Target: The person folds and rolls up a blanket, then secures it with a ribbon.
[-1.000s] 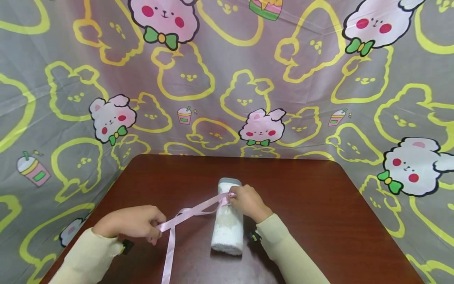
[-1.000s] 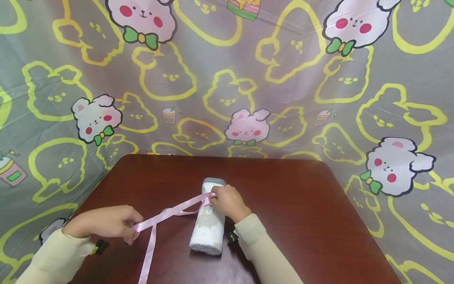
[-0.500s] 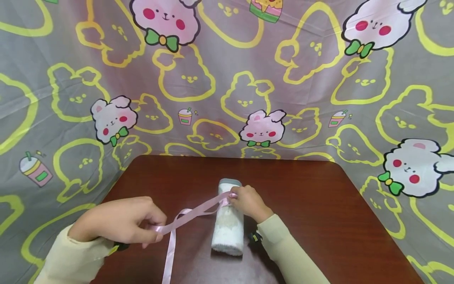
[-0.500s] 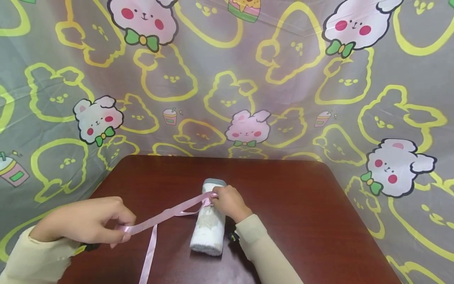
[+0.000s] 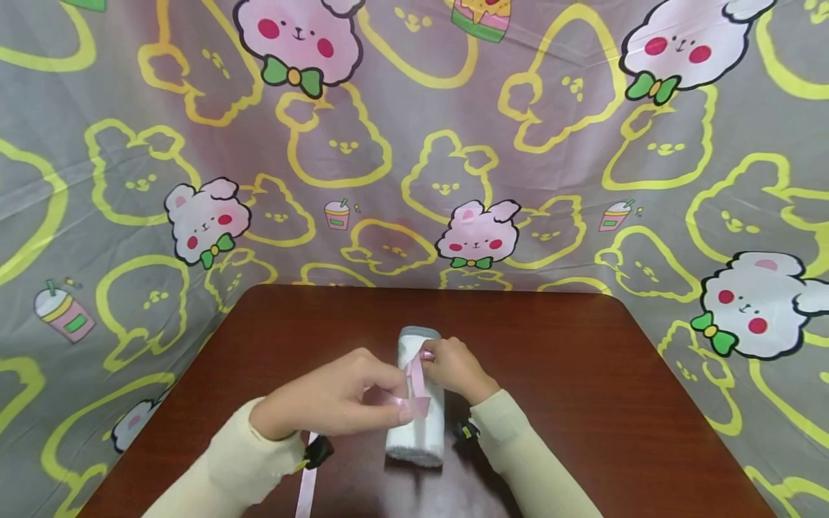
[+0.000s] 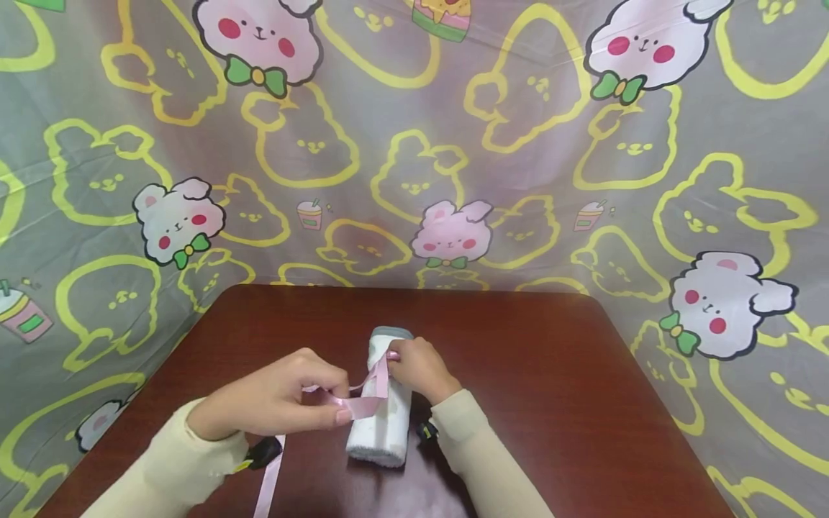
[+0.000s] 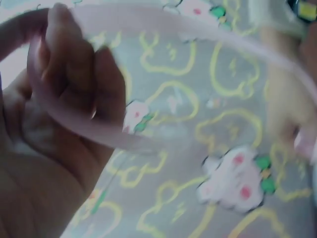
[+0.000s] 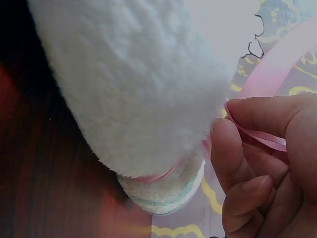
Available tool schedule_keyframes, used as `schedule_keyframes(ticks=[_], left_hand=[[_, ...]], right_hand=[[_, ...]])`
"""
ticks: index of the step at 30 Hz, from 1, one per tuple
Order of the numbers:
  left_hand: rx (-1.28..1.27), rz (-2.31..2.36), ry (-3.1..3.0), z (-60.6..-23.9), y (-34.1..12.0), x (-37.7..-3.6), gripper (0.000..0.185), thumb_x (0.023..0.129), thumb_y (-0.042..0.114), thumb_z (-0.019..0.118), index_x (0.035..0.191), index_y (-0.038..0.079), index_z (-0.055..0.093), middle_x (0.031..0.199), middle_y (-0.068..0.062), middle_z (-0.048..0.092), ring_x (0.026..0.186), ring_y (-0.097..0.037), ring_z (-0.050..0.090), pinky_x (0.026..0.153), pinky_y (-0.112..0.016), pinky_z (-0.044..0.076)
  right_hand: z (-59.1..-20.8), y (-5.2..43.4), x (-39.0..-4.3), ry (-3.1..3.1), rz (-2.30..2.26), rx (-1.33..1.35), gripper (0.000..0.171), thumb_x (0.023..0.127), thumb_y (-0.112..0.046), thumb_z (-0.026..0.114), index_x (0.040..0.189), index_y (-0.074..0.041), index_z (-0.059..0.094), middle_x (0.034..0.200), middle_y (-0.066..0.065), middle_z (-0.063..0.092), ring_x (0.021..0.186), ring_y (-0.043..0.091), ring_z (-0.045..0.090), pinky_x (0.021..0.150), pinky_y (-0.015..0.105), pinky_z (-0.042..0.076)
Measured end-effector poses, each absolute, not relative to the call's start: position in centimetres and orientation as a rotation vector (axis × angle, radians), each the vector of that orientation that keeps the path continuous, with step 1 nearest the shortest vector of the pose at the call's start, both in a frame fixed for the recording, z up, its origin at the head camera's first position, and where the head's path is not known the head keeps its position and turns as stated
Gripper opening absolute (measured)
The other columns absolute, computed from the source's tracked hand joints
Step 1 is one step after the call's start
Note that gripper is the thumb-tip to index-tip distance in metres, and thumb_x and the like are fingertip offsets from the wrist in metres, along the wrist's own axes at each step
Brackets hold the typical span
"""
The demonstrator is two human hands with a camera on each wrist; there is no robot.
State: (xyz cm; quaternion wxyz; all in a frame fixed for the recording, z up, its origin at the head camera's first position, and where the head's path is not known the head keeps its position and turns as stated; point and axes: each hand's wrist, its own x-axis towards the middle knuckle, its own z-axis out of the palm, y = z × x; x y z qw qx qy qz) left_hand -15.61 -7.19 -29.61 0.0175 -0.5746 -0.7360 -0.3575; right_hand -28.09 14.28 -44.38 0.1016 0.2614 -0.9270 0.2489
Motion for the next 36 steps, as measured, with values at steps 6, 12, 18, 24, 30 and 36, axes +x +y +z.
schedule_keyframes(ticks=[6, 12, 18, 24, 30, 36], left_hand=[[-1.574, -0.934, -2.421, -33.7, -3.1, -16.1, 0.036, 0.095, 0.031, 0.063, 0.064, 0.023, 0.047, 0.054, 0.018, 0.030, 0.050, 0.007, 0.026, 0.044, -0.014, 0.025], [-1.280, -0.535, -2.583, -38.0, -0.5, -17.0, 0.043, 0.083, 0.029, 0.067, 0.054, 0.022, 0.037, 0.050, 0.017, 0.023, 0.048, 0.002, 0.024, 0.042, -0.019, 0.021], [-1.250, -0.401, -2.594, -40.5, 0.8, -17.0, 0.045, 0.082, 0.034, 0.070, 0.052, 0.025, 0.038, 0.047, 0.017, 0.025, 0.045, 0.000, 0.026, 0.040, -0.020, 0.024], [-1.304, -0.294, -2.600, -41.7, 2.0, -16.5, 0.044, 0.082, 0.039, 0.072, 0.052, 0.026, 0.042, 0.045, 0.018, 0.029, 0.042, 0.001, 0.028, 0.037, -0.021, 0.025], [-1.428, -0.487, -2.649, -41.6, 0.8, -17.0, 0.027, 0.090, 0.044, 0.065, 0.068, 0.029, 0.064, 0.056, 0.026, 0.045, 0.049, 0.010, 0.037, 0.046, -0.013, 0.033], [-1.313, -0.871, -2.649, -40.5, -3.2, -20.2, 0.008, 0.091, 0.019, 0.068, 0.085, 0.017, 0.073, 0.072, 0.019, 0.059, 0.062, 0.004, 0.048, 0.058, -0.015, 0.042]], right_hand=[[-44.1, 14.4, -28.1, -2.726, 0.787, 0.808, 0.013, 0.080, -0.016, 0.067, 0.072, -0.024, 0.060, 0.056, -0.013, 0.045, 0.050, 0.005, 0.040, 0.045, 0.024, 0.035], [-43.8, 14.3, -28.0, -2.744, 0.773, 0.846, 0.017, 0.082, -0.017, 0.068, 0.070, -0.023, 0.058, 0.055, -0.014, 0.047, 0.051, 0.005, 0.042, 0.045, 0.024, 0.037], [-43.6, 14.4, -28.0, -2.804, 0.783, 0.872, 0.019, 0.083, -0.019, 0.066, 0.067, -0.022, 0.056, 0.052, -0.015, 0.050, 0.050, 0.004, 0.048, 0.048, 0.024, 0.042], [-43.6, 14.8, -28.0, -2.805, 0.842, 0.905, 0.018, 0.084, -0.017, 0.064, 0.069, -0.021, 0.056, 0.051, -0.016, 0.051, 0.046, 0.003, 0.051, 0.046, 0.024, 0.043], [-43.6, 14.9, -28.1, -2.807, 0.845, 0.947, 0.015, 0.085, -0.016, 0.065, 0.072, -0.021, 0.058, 0.052, -0.016, 0.052, 0.047, 0.002, 0.052, 0.047, 0.024, 0.044], [-43.5, 14.9, -28.1, -2.803, 0.872, 0.969, 0.009, 0.086, -0.014, 0.065, 0.079, -0.019, 0.064, 0.056, -0.014, 0.055, 0.049, 0.003, 0.054, 0.047, 0.024, 0.046]])
